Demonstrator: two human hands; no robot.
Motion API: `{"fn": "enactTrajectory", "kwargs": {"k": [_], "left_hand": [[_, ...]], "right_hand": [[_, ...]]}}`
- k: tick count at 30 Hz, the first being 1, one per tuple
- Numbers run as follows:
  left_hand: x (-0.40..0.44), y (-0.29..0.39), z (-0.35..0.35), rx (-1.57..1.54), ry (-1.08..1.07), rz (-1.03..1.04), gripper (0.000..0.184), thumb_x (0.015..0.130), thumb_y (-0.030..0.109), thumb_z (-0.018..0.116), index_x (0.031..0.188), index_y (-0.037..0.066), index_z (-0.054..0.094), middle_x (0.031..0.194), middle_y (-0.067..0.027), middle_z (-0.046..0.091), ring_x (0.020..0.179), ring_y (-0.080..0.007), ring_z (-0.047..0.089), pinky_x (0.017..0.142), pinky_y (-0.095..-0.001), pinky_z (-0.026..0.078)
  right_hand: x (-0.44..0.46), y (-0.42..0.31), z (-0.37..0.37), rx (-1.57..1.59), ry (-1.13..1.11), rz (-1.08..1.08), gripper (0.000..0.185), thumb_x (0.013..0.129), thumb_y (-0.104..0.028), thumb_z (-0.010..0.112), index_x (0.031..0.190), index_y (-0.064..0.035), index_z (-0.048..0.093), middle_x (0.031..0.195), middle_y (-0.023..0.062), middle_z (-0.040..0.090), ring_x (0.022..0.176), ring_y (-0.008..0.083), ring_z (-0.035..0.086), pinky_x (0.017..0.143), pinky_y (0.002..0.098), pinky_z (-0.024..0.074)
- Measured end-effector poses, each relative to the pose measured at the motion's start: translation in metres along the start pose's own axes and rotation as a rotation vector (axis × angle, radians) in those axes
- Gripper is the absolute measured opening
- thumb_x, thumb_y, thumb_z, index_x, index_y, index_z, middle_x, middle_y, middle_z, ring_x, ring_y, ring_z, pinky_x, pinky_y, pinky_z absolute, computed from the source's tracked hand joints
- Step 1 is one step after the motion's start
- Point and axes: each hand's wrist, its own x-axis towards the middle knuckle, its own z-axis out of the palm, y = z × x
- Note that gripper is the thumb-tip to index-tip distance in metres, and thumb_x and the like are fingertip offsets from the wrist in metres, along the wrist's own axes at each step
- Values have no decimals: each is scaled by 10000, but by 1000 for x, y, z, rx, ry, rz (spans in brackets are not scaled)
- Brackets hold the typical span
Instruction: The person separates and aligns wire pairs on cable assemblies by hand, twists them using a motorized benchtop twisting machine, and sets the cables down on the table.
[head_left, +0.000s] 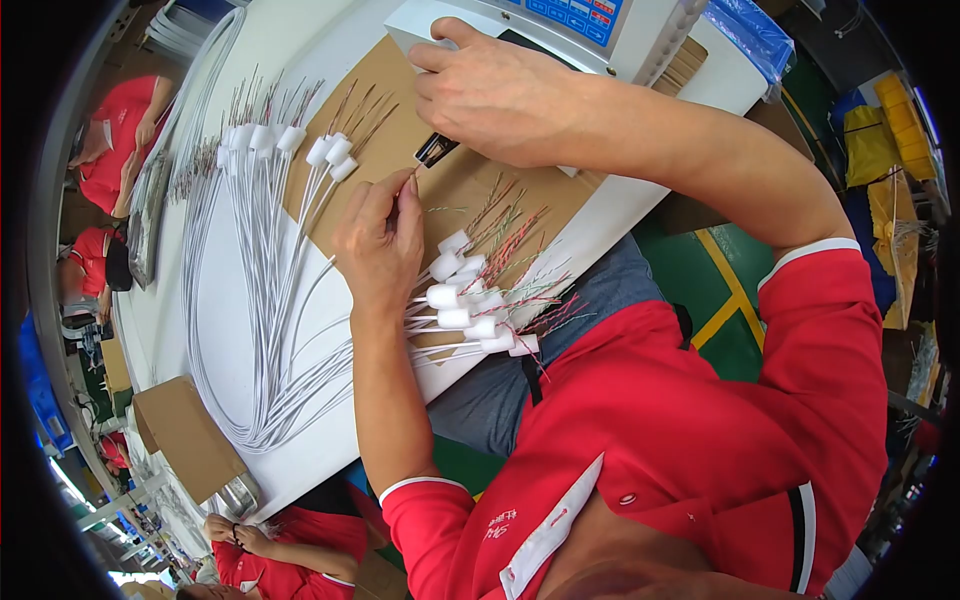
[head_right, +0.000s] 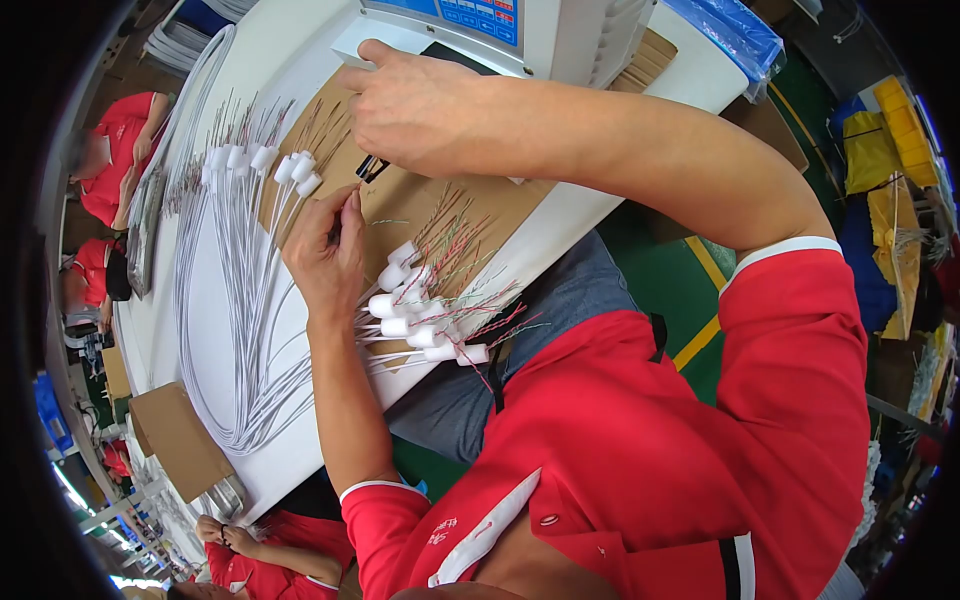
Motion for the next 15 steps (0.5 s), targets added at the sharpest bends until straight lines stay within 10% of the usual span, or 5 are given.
{"fn": "enactTrajectory", "kwargs": {"k": [6,15], "left_hand": [[1,5,-6,-18,-20,-31,83,929,23,749,1007,12,774,769,-102,636,631,-215,609,603,-348,491],[2,4,-9,24,-44,-7,67,945,40,752,1001,6,764,805,-101,626,652,-215,599,615,-354,485]], "right_hand": [[-1,0,-15,168,17,106,95,792,-100,689,769,-42,760,829,76,721,1133,254,613,1072,442,410],[1,4,-14,248,198,179,411,750,-294,726,983,41,673,1013,207,688,1094,346,576,984,485,381]]}}
